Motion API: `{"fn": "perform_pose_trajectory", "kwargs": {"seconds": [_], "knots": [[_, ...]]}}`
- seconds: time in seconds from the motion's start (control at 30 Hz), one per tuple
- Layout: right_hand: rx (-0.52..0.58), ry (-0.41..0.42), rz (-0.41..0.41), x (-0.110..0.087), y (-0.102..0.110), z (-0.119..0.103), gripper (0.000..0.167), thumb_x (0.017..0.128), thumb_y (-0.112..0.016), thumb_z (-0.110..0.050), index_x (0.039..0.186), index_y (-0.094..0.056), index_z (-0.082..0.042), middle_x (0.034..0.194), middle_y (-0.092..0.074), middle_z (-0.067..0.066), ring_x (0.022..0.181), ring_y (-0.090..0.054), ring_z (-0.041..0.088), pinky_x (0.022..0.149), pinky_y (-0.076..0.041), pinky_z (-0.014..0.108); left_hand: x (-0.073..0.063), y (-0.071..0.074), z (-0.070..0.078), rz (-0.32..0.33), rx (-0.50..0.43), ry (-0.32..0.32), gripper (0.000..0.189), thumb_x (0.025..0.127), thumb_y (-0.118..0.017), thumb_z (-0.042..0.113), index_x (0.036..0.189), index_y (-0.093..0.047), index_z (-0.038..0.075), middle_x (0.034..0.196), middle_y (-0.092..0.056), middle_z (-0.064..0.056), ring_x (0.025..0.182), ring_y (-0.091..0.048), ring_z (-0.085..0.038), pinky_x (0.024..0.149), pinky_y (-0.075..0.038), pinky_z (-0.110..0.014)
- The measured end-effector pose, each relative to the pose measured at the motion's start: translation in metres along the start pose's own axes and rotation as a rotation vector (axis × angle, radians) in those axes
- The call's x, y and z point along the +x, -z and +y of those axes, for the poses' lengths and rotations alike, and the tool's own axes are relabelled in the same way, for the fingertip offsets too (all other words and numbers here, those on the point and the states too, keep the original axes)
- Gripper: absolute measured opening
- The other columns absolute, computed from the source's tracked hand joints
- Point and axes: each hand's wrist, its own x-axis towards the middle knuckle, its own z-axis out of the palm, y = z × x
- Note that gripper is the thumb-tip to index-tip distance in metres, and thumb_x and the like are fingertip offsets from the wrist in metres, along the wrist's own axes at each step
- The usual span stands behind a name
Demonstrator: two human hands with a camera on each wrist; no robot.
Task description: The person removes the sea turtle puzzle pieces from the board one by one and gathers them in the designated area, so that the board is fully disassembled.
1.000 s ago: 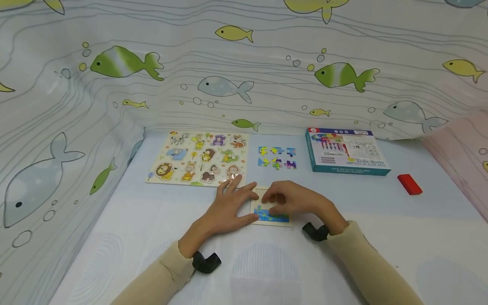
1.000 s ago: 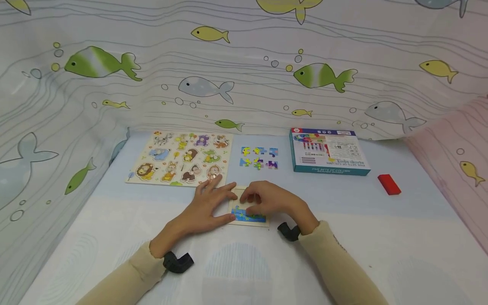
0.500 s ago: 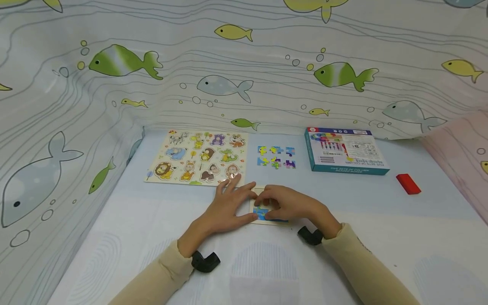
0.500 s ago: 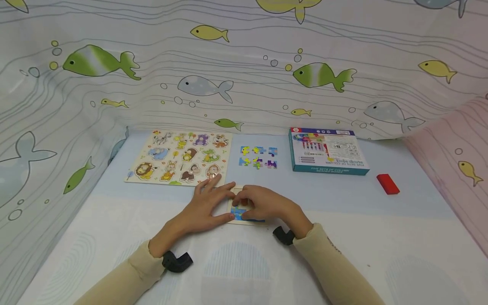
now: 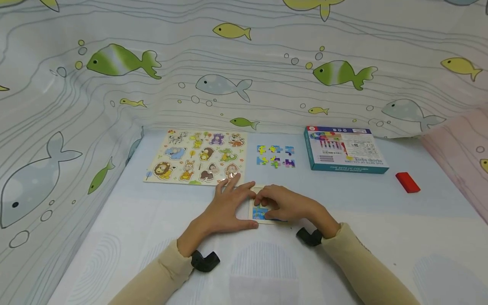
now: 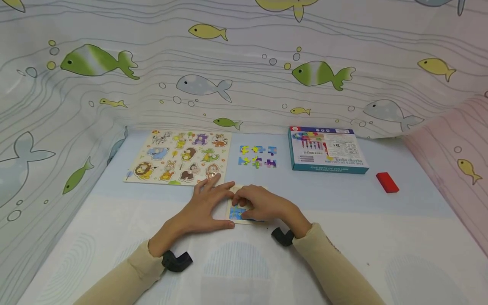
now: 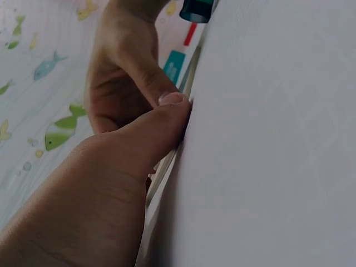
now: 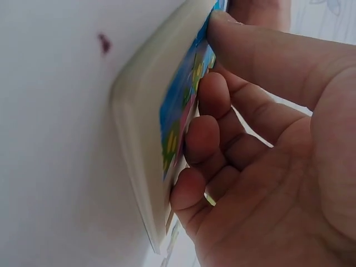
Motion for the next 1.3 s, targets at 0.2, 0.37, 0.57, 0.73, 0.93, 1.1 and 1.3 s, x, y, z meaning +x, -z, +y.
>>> {"fn": "perform_pose_trajectory", "kwargs": {"seconds": [0.2, 0.37, 0.57, 0.73, 0.93, 1.1, 1.3], "knots": [[0.033, -0.014, -0.004, 0.0019, -0.0005, -0.0014, 0.032, 0.089, -0.077, -0.008, 0.117, -0.062, -0.012, 0.104, -0.060, 0.001, 0.094, -0.051, 0.015, 0.083, -0.046, 0.027, 0.0000, -0.0003, -0.0009, 0.000, 0.006, 0.007, 0.065, 0.080, -0.072, 0.069, 0.131, -0.060, 0.030, 0.164, -0.039, 0.003, 0.159, -0.011, -0.036, 0.121, -0.008, -0.063], [0.045, -0.014, 0.000, 0.0012, -0.0009, -0.0017, 0.033, 0.089, -0.078, -0.009, 0.117, -0.061, -0.013, 0.105, -0.061, 0.000, 0.095, -0.052, 0.016, 0.084, -0.047, 0.028, 0.0004, -0.0014, -0.0018, -0.012, 0.023, 0.013, 0.067, 0.080, -0.071, 0.070, 0.132, -0.059, 0.030, 0.164, -0.038, 0.003, 0.160, -0.010, -0.035, 0.122, -0.008, -0.063], [0.032, -0.004, 0.018, 0.0010, -0.0035, 0.0013, 0.033, 0.088, -0.077, -0.008, 0.115, -0.059, -0.014, 0.108, -0.061, -0.002, 0.095, -0.051, 0.015, 0.085, -0.046, 0.029, 0.0013, -0.0021, -0.0013, -0.012, 0.028, 0.011, 0.068, 0.079, -0.071, 0.070, 0.132, -0.059, 0.030, 0.164, -0.039, 0.002, 0.160, -0.011, -0.036, 0.122, -0.009, -0.063], [0.044, -0.015, 0.020, 0.0005, -0.0050, 0.0020, 0.035, 0.086, -0.077, -0.010, 0.114, -0.058, -0.016, 0.102, -0.059, -0.003, 0.090, -0.051, 0.015, 0.080, -0.046, 0.028, 0.0011, -0.0025, -0.0011, -0.012, 0.035, 0.009, 0.069, 0.078, -0.072, 0.071, 0.132, -0.059, 0.030, 0.163, -0.040, 0.002, 0.160, -0.011, -0.036, 0.122, -0.009, -0.063], [0.039, 0.005, 0.028, -0.0009, -0.0043, -0.0001, 0.039, 0.085, -0.080, -0.014, 0.117, -0.059, -0.015, 0.099, -0.060, -0.002, 0.088, -0.053, 0.017, 0.078, -0.046, 0.028, 0.0027, -0.0031, -0.0018, -0.012, 0.036, 0.005, 0.069, 0.078, -0.072, 0.071, 0.132, -0.059, 0.029, 0.163, -0.039, 0.002, 0.159, -0.011, -0.036, 0.122, -0.009, -0.063], [0.016, 0.036, 0.038, -0.0006, -0.0034, -0.0005, 0.041, 0.083, -0.084, -0.017, 0.118, -0.061, -0.014, 0.099, -0.061, -0.002, 0.089, -0.051, 0.015, 0.079, -0.044, 0.028, 0.0039, -0.0023, -0.0032, -0.019, 0.049, 0.008, 0.071, 0.078, -0.071, 0.072, 0.134, -0.059, 0.029, 0.164, -0.038, 0.003, 0.159, -0.011, -0.035, 0.123, -0.008, -0.061], [-0.013, 0.049, 0.041, 0.0020, -0.0050, 0.0001, 0.043, 0.082, -0.085, -0.020, 0.118, -0.063, -0.016, 0.103, -0.063, -0.004, 0.093, -0.052, 0.013, 0.083, -0.043, 0.030, 0.0031, -0.0003, -0.0027, -0.032, 0.035, 0.025, 0.071, 0.078, -0.072, 0.071, 0.134, -0.059, 0.029, 0.164, -0.038, 0.003, 0.160, -0.009, -0.034, 0.123, -0.007, -0.061]]}}
